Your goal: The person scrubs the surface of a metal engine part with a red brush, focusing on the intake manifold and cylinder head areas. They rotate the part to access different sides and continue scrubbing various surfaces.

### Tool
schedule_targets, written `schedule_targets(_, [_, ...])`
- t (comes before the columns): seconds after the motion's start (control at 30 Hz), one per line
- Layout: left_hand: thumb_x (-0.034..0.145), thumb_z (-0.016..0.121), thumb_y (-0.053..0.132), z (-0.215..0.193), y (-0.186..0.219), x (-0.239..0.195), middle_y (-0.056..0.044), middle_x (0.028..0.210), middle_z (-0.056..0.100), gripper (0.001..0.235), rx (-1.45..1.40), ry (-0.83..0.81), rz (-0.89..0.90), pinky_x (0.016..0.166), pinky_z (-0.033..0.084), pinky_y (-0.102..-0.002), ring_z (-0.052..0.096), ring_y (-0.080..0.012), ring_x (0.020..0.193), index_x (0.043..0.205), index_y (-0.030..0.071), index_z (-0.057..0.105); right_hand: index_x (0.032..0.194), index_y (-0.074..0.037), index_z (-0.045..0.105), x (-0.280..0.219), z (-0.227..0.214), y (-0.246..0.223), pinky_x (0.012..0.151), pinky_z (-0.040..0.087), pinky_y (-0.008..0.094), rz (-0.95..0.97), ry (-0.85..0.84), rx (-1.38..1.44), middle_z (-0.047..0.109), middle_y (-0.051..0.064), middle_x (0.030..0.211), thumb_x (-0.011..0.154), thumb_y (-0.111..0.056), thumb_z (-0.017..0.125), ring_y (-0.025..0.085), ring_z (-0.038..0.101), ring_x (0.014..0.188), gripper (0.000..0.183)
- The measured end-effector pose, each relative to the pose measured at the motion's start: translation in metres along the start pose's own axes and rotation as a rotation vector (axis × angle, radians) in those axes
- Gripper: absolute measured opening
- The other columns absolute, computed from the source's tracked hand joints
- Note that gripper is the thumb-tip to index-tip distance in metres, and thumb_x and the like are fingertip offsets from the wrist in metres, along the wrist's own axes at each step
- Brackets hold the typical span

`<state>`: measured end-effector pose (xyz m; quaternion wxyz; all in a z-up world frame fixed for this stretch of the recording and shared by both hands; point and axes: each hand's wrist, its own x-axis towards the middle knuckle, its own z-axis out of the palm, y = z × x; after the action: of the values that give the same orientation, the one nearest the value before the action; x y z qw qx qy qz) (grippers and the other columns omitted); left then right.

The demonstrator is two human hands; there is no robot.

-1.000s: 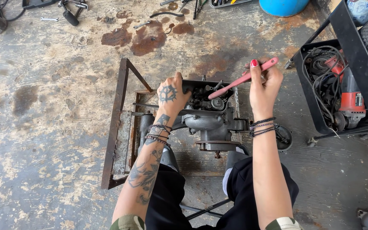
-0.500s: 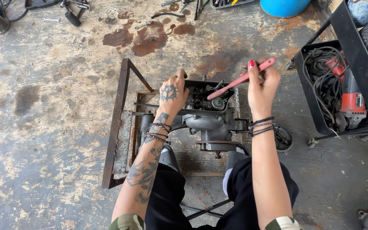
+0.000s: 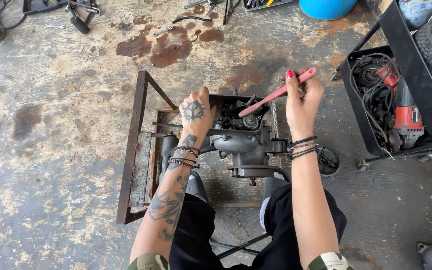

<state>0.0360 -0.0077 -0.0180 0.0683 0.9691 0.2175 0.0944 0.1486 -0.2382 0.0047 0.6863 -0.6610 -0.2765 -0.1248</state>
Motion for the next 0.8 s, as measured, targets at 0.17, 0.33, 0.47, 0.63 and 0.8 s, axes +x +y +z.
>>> schedule_targets(0.17, [0.079, 0.082, 0.034, -0.009, 0.003, 0.0, -0.018, 0.082, 0.073, 0.04, -0.012, 0.008, -0.009, 0.066, 0.062, -0.054, 0.075, -0.0436, 0.078, 0.1, 0.005, 0.064, 0.095, -0.003, 0.06, 0.0, -0.001, 0.002, 0.062, 0.063, 0.031, -0.01, -0.001, 0.003, 0.068, 0.016, 0.091, 0.112, -0.015, 0.055, 0.022, 0.07, 0.079, 0.021])
schedule_targets(0.33, [0.079, 0.082, 0.031, -0.011, 0.006, -0.001, -0.017, 0.083, 0.073, 0.039, -0.012, -0.008, -0.026, 0.067, 0.062, -0.053, 0.075, -0.0425, 0.08, 0.104, 0.007, 0.065, 0.096, -0.002, 0.06, 0.001, -0.003, -0.001, 0.063, 0.063, 0.031, -0.02, 0.001, -0.017, 0.068, 0.016, 0.091, 0.112, -0.015, 0.055, 0.022, 0.07, 0.079, 0.022])
schedule_targets(0.47, [0.078, 0.082, 0.031, -0.013, 0.007, 0.0, -0.017, 0.088, 0.074, 0.041, -0.043, -0.02, -0.019, 0.071, 0.062, -0.055, 0.075, -0.0428, 0.085, 0.11, 0.009, 0.067, 0.098, 0.0, 0.061, 0.002, -0.009, -0.007, 0.063, 0.063, 0.035, -0.042, 0.021, -0.069, 0.067, 0.019, 0.09, 0.113, -0.012, 0.055, 0.026, 0.069, 0.078, 0.02])
schedule_targets(0.63, [0.081, 0.077, 0.023, 0.001, -0.002, 0.0, -0.016, 0.093, 0.073, 0.037, -0.209, 0.08, -0.009, 0.072, 0.06, -0.059, 0.073, -0.0436, 0.091, 0.113, 0.01, 0.063, 0.1, -0.001, 0.062, 0.008, -0.027, 0.002, 0.066, 0.062, 0.035, -0.106, 0.068, -0.102, 0.067, 0.018, 0.091, 0.114, -0.01, 0.054, 0.026, 0.068, 0.074, 0.018])
schedule_targets(0.8, [0.081, 0.073, 0.026, -0.009, 0.003, -0.008, -0.007, 0.096, 0.068, 0.033, -0.241, 0.216, -0.042, 0.078, 0.058, -0.059, 0.066, -0.0314, 0.105, 0.109, 0.014, 0.061, 0.102, 0.001, 0.06, 0.012, -0.04, 0.001, 0.064, 0.061, 0.033, -0.163, 0.081, -0.102, 0.068, 0.018, 0.094, 0.115, -0.011, 0.053, 0.024, 0.071, 0.079, 0.019])
